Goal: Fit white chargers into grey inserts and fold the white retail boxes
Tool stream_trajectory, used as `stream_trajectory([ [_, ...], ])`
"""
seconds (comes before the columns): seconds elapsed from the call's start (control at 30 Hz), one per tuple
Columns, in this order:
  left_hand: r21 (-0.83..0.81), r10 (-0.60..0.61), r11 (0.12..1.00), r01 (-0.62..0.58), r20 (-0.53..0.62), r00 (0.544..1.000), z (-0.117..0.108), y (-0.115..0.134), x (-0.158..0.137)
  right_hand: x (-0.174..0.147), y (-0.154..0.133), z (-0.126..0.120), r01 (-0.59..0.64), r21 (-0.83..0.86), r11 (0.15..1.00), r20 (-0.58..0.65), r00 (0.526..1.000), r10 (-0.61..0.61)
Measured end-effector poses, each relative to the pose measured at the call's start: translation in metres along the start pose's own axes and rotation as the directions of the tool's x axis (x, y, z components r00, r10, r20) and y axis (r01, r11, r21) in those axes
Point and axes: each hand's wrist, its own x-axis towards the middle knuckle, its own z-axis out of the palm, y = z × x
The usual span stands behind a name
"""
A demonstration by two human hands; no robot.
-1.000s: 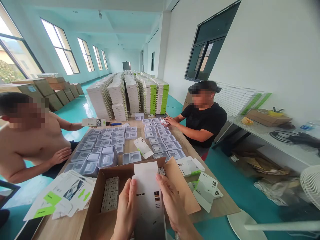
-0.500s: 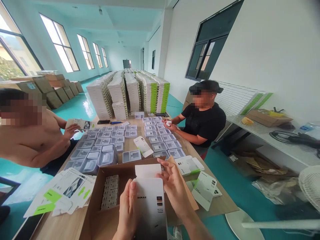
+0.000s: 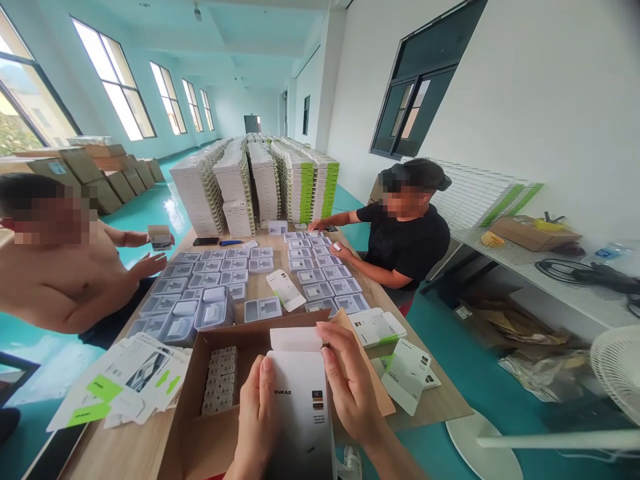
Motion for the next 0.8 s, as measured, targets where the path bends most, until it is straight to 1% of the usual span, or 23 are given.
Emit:
stream_trajectory([
  [0.03, 0.008, -0.002, 1.0, 0.002, -0.011, 1.0, -0.001, -0.001, 0.001, -0.003, 0.0, -0.001, 0.063, -0.078, 0.995, -0.023, 0.998, -0.065],
  [0.07, 0.01, -0.008, 1.0, 0.008, -0.024, 1.0, -0.001, -0.002, 0.002, -0.006, 0.0, -0.003, 0.092, -0.139, 0.986, -0.059, 0.993, -0.101],
  [0.1, 0.007, -0.015, 1.0, 0.015, -0.038, 0.999, -0.002, -0.003, 0.003, -0.008, 0.0, -0.005, 0.082, -0.178, 0.981, -0.105, 0.989, -0.101],
  [0.13, 0.0, -0.024, 1.0, 0.024, -0.05, 0.998, -0.002, -0.003, 0.004, -0.01, 0.0, -0.006, 0.043, -0.186, 0.982, -0.141, 0.988, -0.069],
  [0.17, -0.011, -0.035, 0.999, 0.035, -0.057, 0.998, -0.002, -0.003, 0.004, -0.011, -0.001, -0.007, -0.014, -0.158, 0.987, -0.138, 0.99, -0.008],
  [0.2, -0.024, -0.046, 0.999, 0.044, -0.062, 0.997, -0.002, -0.003, 0.004, -0.012, -0.002, -0.008, -0.083, -0.105, 0.991, -0.091, 0.993, 0.074],
  [0.23, -0.037, -0.054, 0.998, 0.052, -0.064, 0.996, -0.002, -0.003, 0.004, -0.013, -0.004, -0.008, -0.16, -0.037, 0.986, -0.007, 0.987, 0.16],
  [0.3, -0.054, -0.066, 0.997, 0.063, -0.07, 0.995, -0.001, -0.001, 0.004, -0.013, -0.008, -0.005, -0.3, 0.086, 0.95, 0.164, 0.945, 0.284],
  [0.33, -0.056, -0.069, 0.996, 0.065, -0.073, 0.995, 0.0, -0.001, 0.004, -0.012, -0.01, -0.003, -0.351, 0.127, 0.928, 0.21, 0.924, 0.321],
  [0.37, -0.057, -0.07, 0.996, 0.066, -0.072, 0.995, 0.001, -0.001, 0.004, -0.012, -0.013, -0.001, -0.386, 0.153, 0.909, 0.222, 0.91, 0.349],
  [0.5, -0.086, -0.07, 0.994, 0.067, -0.037, 0.997, 0.004, 0.0, 0.004, -0.01, -0.02, 0.006, -0.471, 0.212, 0.856, 0.174, 0.881, 0.441],
  [0.57, -0.102, -0.045, 0.994, 0.043, -0.018, 0.999, 0.005, 0.001, 0.003, -0.009, -0.02, 0.009, -0.538, 0.263, 0.801, 0.184, 0.843, 0.506],
  [0.63, -0.106, -0.015, 0.994, 0.013, -0.015, 1.0, 0.006, 0.004, 0.001, -0.006, -0.018, 0.01, -0.584, 0.301, 0.754, 0.143, 0.809, 0.57],
  [0.67, -0.108, -0.008, 0.994, 0.006, -0.016, 1.0, 0.006, 0.007, 0.0, -0.002, -0.016, 0.01, -0.581, 0.308, 0.753, 0.09, 0.806, 0.585],
  [0.7, -0.111, -0.006, 0.994, 0.003, -0.02, 1.0, 0.007, 0.009, -0.001, 0.002, -0.014, 0.008, -0.563, 0.309, 0.767, 0.032, 0.812, 0.583],
  [0.73, -0.117, -0.006, 0.993, 0.003, -0.025, 1.0, 0.008, 0.012, -0.002, 0.009, -0.012, 0.005, -0.538, 0.31, 0.784, 0.0, 0.825, 0.566],
  [0.77, -0.122, -0.009, 0.993, 0.006, -0.025, 1.0, 0.008, 0.015, -0.003, 0.016, -0.01, 0.001, -0.52, 0.319, 0.792, 0.024, 0.84, 0.542],
  [0.8, -0.124, -0.012, 0.992, 0.012, -0.004, 1.0, 0.009, 0.017, -0.005, 0.023, -0.008, -0.003, -0.52, 0.332, 0.787, 0.115, 0.85, 0.514],
])
